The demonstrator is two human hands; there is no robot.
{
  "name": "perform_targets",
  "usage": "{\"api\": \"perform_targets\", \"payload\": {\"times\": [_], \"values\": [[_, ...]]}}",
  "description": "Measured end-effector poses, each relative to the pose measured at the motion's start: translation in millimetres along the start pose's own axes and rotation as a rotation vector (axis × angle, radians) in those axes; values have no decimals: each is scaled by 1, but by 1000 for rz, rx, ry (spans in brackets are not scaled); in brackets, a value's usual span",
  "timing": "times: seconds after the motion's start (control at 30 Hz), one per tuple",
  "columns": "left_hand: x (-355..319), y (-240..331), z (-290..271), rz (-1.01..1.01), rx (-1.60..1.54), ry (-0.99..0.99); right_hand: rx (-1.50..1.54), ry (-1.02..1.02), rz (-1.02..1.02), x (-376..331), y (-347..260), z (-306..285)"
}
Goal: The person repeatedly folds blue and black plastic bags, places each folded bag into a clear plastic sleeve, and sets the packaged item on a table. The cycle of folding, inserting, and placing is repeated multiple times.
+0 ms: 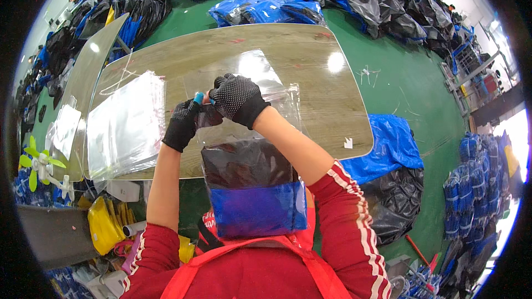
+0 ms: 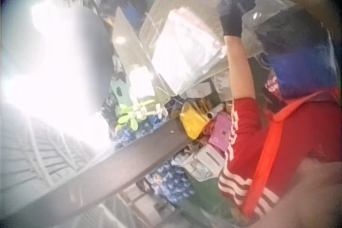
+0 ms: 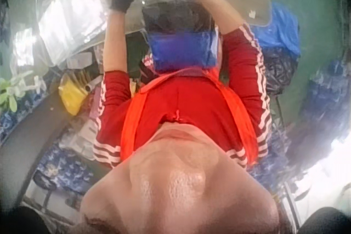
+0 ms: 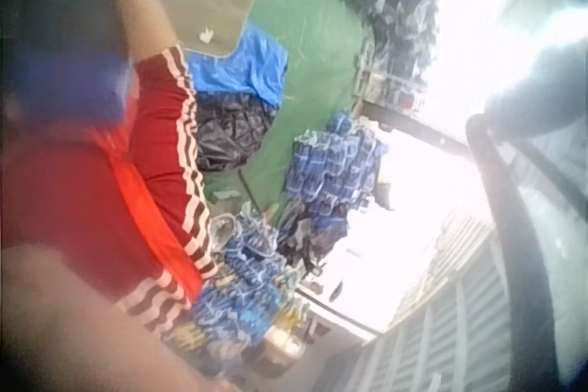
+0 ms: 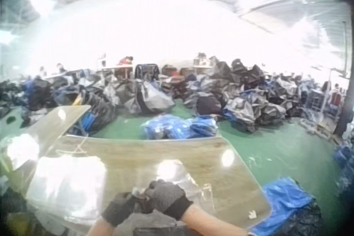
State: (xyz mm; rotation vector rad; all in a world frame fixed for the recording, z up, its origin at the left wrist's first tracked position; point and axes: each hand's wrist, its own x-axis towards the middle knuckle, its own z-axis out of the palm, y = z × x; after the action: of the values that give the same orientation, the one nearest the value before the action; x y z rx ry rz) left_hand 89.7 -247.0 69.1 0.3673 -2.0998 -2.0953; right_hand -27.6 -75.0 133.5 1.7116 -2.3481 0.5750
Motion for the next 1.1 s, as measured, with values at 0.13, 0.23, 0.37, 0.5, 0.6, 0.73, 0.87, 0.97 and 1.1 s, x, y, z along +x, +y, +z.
{"api": "perform_targets", "payload": {"times": [0.13, 0.23, 0.37, 0.5, 0.6, 0.73, 0.87, 0.97, 1.1], "values": [[-7, 9, -1, 297, 364, -55, -43, -2, -169, 9, 24, 37], [-7, 3, -4, 87, -4, -76, 128, -62, 20, 7, 54, 16], [-4, -8, -12, -41, -468, -76, 124, 600, 695, -50, 154, -95], [0, -4, -23, -150, -78, 116, 157, 1235, 927, -130, 177, -118], [3, 14, -34, -121, 144, 18, 952, -25, 1098, -137, 158, -34], [-10, 28, -48, -265, -138, -171, 1451, 35, 872, -122, 130, 6], [-51, 12, -53, -109, -179, -287, 1555, 100, 665, -167, 101, -19], [-88, 6, -52, 184, 351, -378, 639, -77, 253, -223, 68, -20], [-106, 38, -46, 143, 1082, -338, 220, -199, 241, -233, 44, -52]]}}
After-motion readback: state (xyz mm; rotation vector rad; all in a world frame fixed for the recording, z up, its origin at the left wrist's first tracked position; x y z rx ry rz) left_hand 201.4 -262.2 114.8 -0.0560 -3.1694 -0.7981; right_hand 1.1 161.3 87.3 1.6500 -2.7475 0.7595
